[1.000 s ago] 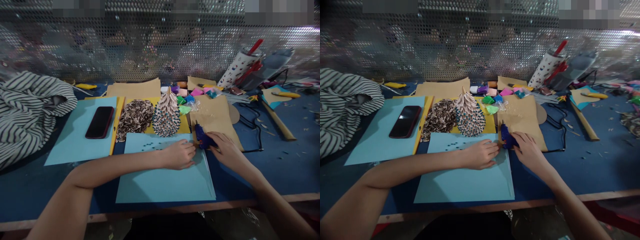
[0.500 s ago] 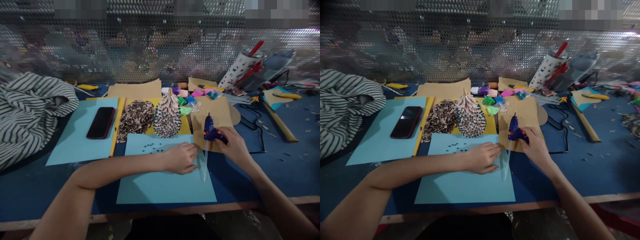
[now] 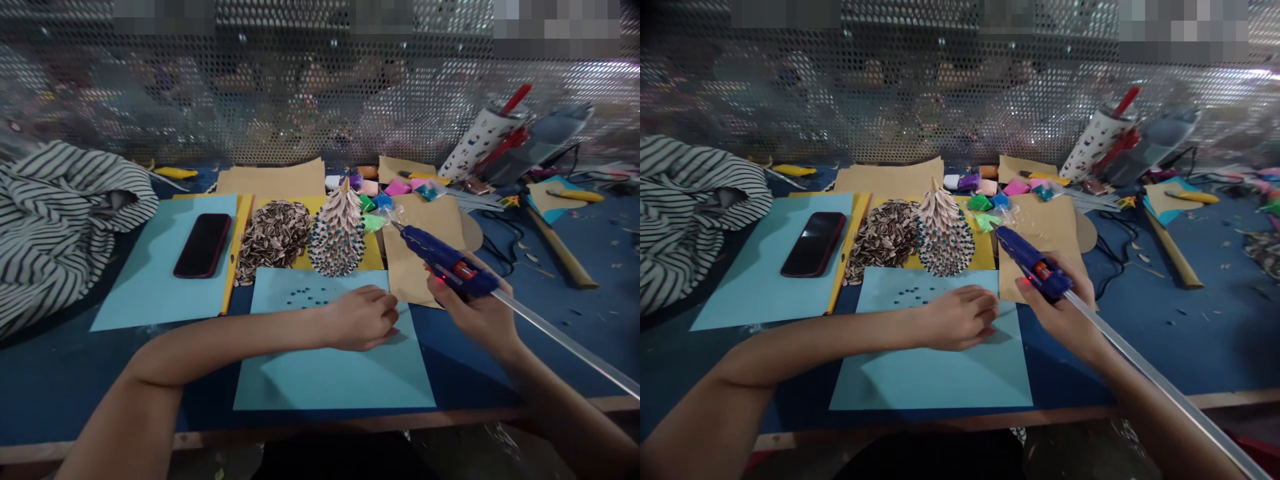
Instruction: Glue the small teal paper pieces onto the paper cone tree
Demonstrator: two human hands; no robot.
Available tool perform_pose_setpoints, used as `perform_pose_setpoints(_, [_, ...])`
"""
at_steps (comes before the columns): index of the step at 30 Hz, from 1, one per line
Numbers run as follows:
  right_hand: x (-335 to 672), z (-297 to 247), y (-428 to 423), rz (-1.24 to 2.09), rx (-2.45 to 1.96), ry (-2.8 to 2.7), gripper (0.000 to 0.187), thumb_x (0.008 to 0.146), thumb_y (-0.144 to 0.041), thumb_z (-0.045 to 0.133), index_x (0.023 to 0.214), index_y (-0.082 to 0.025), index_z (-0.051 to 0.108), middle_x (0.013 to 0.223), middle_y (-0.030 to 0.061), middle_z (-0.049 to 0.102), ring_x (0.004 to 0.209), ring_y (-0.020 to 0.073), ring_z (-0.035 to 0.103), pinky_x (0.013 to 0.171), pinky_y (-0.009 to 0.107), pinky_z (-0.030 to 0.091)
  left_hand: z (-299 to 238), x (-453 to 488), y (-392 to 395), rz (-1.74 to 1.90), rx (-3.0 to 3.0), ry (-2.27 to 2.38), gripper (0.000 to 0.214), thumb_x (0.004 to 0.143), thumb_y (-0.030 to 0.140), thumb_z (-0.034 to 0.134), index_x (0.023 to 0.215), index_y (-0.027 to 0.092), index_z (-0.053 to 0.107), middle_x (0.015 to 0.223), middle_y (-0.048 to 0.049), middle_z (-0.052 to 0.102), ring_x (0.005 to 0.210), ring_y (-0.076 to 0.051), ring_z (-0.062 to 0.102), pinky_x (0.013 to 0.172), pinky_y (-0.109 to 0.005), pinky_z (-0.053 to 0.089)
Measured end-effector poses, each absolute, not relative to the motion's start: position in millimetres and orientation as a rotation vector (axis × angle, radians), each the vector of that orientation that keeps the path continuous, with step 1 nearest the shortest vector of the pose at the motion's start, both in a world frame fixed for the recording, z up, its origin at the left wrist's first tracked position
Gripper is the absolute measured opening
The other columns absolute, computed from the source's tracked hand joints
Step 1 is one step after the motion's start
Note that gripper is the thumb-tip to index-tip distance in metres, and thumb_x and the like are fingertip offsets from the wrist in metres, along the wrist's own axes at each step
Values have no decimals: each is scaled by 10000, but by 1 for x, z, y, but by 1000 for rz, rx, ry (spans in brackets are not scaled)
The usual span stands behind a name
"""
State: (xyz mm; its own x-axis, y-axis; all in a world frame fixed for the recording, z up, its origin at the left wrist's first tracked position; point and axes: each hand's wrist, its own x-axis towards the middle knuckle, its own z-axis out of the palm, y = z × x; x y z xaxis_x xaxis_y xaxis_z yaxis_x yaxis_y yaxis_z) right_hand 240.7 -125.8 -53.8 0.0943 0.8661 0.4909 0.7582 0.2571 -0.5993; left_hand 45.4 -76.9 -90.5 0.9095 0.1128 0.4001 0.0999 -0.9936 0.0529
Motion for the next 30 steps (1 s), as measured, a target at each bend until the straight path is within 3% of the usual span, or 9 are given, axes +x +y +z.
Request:
perform_pose_setpoints(5, [228,-49,-121,105,-1478,-1729,142,836,-388,600,832,-248,579,722,8,640,612,169,621,556,303,500,-43,18,-68,1331,2818,239,209,874,191,458,688,169,550,655,-25,620,623,-145,582,587,-280,489])
perform_pose_setpoints(10, [221,-50,-117,145,-1399,-1770,131,842,-371,592,814,-244,586,702,7,643,612,167,629,551,293,501,-3,-1,-32,1838,2413,635,113,878,118,504,827,199,564,758,-14,643,696,-120,596,660,-272,503])
perform_pose_setpoints(14, [214,-48,-114,115,-1378,-1821,140,857,-371,570,810,-239,585,684,8,635,596,164,627,538,284,503,1,-7,1,1629,2396,837,91,915,271,563,984,231,608,998,-45,684,921,-168,639,762,-311,526])
perform_pose_setpoints(17, [212,-48,-112,82,-1363,-1844,146,864,-367,560,807,-233,577,682,8,627,594,161,623,543,281,504,-4,-6,12,1475,2394,822,149,928,311,548,1013,230,640,1056,-39,701,1009,-176,643,842,-326,535])
perform_pose_setpoints(30, [207,-49,-109,88,-1361,-1857,175,864,-370,559,781,-217,547,680,3,603,569,136,585,528,263,468,-3,-3,8,1399,2373,785,148,922,244,557,875,207,692,924,0,743,896,-144,668,834,-296,527])
